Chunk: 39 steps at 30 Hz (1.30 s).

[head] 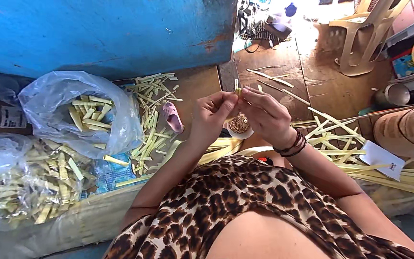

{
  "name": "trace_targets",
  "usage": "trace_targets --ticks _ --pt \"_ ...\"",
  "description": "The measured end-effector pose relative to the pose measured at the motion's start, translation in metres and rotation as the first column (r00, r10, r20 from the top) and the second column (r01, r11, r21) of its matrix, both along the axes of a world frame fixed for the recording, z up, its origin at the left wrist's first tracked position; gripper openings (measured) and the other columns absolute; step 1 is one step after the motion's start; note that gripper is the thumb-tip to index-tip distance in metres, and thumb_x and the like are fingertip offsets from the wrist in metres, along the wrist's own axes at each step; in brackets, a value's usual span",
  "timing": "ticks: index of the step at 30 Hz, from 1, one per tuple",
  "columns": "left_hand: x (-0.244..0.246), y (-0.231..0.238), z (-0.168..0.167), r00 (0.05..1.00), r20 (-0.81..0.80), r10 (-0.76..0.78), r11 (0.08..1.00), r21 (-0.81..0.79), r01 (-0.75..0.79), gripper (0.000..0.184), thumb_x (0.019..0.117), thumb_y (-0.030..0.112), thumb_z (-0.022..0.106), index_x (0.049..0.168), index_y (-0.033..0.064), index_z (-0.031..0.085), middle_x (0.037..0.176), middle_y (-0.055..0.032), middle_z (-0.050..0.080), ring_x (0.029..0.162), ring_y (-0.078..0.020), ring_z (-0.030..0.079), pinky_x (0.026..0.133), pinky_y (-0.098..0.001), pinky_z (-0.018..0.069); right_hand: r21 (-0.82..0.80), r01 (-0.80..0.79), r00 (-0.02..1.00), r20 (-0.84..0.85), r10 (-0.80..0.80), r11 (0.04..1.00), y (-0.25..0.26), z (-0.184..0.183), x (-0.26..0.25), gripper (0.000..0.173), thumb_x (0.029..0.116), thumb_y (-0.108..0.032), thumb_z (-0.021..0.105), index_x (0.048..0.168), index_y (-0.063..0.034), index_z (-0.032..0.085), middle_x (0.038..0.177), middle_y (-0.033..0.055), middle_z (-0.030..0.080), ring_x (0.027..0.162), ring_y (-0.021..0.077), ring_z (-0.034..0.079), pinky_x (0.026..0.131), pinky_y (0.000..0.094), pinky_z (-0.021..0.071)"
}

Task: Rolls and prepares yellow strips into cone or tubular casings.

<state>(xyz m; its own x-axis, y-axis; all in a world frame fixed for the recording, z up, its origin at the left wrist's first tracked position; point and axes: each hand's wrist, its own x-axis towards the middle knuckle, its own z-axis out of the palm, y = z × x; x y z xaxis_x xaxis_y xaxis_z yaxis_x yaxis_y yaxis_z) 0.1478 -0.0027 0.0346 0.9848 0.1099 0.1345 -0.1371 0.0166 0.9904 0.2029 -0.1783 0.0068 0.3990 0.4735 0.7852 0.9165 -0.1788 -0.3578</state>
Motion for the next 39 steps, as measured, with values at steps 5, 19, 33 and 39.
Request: trace_targets --ticks 5,19,33,39 --pt "-0.003 0.003 0.001 0.994 0.032 -0.103 0.993 0.066 0.101 0.017 0.0998 0.002 0.061 0.114 -0.0048 0.067 0.095 -0.0041 0.075 0.084 -0.0114 0.074 0.079 -0.03 0.0647 0.041 0.043 0.908 -0.418 -0.021 0.998 -0.003 0.025 0.002 0.022 0.0952 -0.003 0.069 0.116 0.0065 0.071 0.107 0.0142 0.072 0.095 0.0129 0.071 0.086 0.027 0.0609" --pt "-0.01 0.002 -0.01 0.943 -0.08 -0.323 0.875 -0.405 0.265 0.009 0.0963 0.008 0.067 0.103 0.0146 0.068 0.09 0.0073 0.071 0.082 -0.0016 0.067 0.077 -0.0202 0.0576 0.237 -0.092 0.972 -0.19 0.139 0.967 -0.002 0.016 -0.021 0.012 0.0898 -0.01 0.072 0.087 0.001 0.068 0.113 0.0198 0.064 0.109 0.0237 0.066 0.09 0.0351 0.0589" --pt "-0.018 0.017 0.008 0.972 -0.037 -0.23 0.91 0.345 0.228 0.037 0.0897 0.009 0.077 0.125 0.0047 0.067 0.109 -0.0043 0.064 0.096 -0.0068 0.066 0.08 -0.0197 0.0583 0.137 -0.017 0.031 -0.99 0.138 0.99 -0.011 0.095 -0.019 0.022 0.1053 0.002 0.047 0.094 0.003 0.065 0.08 0.0006 0.07 0.071 0.0042 0.068 0.073 0.0198 0.0587" --pt "-0.014 0.011 -0.005 0.985 0.006 -0.173 0.952 0.258 0.166 0.026 0.089 0.012 0.079 0.111 0.0046 0.068 0.102 -0.0028 0.065 0.09 -0.0084 0.066 0.077 -0.0235 0.0593 0.374 -0.28 0.146 -0.894 0.424 0.884 -0.019 0.005 -0.002 0.026 0.1092 -0.023 0.044 0.109 -0.0065 0.065 0.1 0.0001 0.07 0.089 0.0101 0.071 0.081 0.0333 0.063"
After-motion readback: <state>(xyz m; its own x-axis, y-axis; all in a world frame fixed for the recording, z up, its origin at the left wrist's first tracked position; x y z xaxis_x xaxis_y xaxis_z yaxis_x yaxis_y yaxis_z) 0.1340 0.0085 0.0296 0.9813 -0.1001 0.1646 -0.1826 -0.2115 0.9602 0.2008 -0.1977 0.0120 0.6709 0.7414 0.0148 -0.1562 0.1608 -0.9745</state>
